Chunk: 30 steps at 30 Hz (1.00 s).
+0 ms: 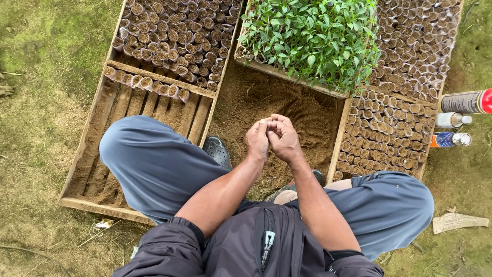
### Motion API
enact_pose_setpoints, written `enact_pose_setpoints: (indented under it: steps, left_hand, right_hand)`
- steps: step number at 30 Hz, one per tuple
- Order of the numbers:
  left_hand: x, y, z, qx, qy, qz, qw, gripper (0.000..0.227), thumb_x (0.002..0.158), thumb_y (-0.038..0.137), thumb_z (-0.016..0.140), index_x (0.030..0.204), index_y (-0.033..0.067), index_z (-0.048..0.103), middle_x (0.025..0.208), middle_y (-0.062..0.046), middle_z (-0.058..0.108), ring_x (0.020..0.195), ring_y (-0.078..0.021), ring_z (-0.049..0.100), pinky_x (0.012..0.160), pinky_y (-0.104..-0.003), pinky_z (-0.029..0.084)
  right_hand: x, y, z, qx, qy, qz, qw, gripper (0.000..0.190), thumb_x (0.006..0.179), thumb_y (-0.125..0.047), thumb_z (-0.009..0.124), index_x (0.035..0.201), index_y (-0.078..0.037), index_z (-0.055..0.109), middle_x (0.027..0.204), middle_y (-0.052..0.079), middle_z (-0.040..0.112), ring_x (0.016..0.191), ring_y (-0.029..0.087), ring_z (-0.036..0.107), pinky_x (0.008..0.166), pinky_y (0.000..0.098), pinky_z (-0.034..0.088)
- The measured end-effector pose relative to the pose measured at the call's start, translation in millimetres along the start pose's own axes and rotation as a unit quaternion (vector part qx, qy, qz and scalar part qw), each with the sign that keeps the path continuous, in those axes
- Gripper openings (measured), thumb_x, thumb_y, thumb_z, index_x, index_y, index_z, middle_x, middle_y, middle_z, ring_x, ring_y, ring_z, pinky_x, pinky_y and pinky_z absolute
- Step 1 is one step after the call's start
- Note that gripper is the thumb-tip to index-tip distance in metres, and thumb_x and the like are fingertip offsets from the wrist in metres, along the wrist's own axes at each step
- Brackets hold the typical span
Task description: Filling individual plastic tubes with soil and arranging them in a wooden tray to prepare for planting seedlings.
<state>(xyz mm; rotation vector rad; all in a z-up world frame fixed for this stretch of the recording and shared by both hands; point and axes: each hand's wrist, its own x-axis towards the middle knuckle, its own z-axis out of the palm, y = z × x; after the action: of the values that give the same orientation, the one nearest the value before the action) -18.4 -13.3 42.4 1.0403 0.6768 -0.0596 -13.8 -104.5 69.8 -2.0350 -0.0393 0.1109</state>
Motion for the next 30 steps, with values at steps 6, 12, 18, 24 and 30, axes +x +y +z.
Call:
enact_pose_setpoints:
  steps: [6, 12, 18, 24, 30]
  left_hand:
    - [23.8, -21.3, -4.9, -0.028, 0.030, -0.018, 0.999, 0.027, 0.100, 0.027, 0.059, 0.097, 0.0091, 0.080, 0.081, -0.007, 0.075, 0.074, -0.0125, 0.067, 0.069, -0.024, 0.057]
    - [15.2, -0.9, -3.0, -0.033, 0.026, -0.057, 0.998, 0.029, 0.101, 0.028, 0.059, 0.093, 0.0091, 0.079, 0.078, -0.005, 0.072, 0.068, -0.0109, 0.059, 0.060, -0.020, 0.049]
    - [17.2, 8.4, -1.3, -0.041, 0.030, -0.101, 0.994, 0.026, 0.097, 0.027, 0.061, 0.088, 0.0089, 0.078, 0.073, -0.004, 0.069, 0.061, -0.0104, 0.056, 0.053, -0.019, 0.044]
    - [36.7, -13.4, -3.2, -0.093, 0.050, -0.157, 0.982, 0.031, 0.095, 0.043, 0.064, 0.101, 0.0154, 0.076, 0.080, -0.006, 0.067, 0.060, -0.0156, 0.065, 0.051, -0.023, 0.055]
    - [20.7, -8.2, -0.7, -0.108, 0.016, -0.099, 0.989, 0.017, 0.095, 0.025, 0.070, 0.100, 0.0109, 0.078, 0.096, -0.010, 0.077, 0.085, -0.0171, 0.071, 0.075, -0.029, 0.060]
  right_hand:
    - [0.9, -18.2, -10.8, -0.129, -0.026, -0.043, 0.990, 0.009, 0.085, -0.009, 0.072, 0.094, -0.011, 0.074, 0.134, 0.018, 0.059, 0.125, 0.040, 0.060, 0.103, 0.0495, 0.053]
    - [0.7, -19.1, -10.9, -0.135, -0.026, -0.080, 0.987, 0.018, 0.083, -0.011, 0.079, 0.100, -0.013, 0.074, 0.133, 0.018, 0.058, 0.124, 0.042, 0.060, 0.103, 0.0511, 0.051]
    - [0.9, -3.4, -4.3, -0.059, -0.028, -0.074, 0.995, 0.018, 0.085, -0.007, 0.074, 0.100, -0.016, 0.078, 0.136, 0.016, 0.059, 0.122, 0.039, 0.062, 0.102, 0.0479, 0.051]
    - [2.9, -11.6, -5.5, -0.107, 0.040, -0.099, 0.989, 0.009, 0.093, -0.020, 0.075, 0.087, -0.013, 0.076, 0.128, 0.016, 0.062, 0.116, 0.038, 0.064, 0.099, 0.0472, 0.054]
    - [3.3, -17.7, -1.7, -0.145, 0.054, -0.110, 0.982, 0.013, 0.093, -0.021, 0.075, 0.083, -0.013, 0.075, 0.128, 0.014, 0.063, 0.114, 0.035, 0.065, 0.098, 0.0447, 0.054]
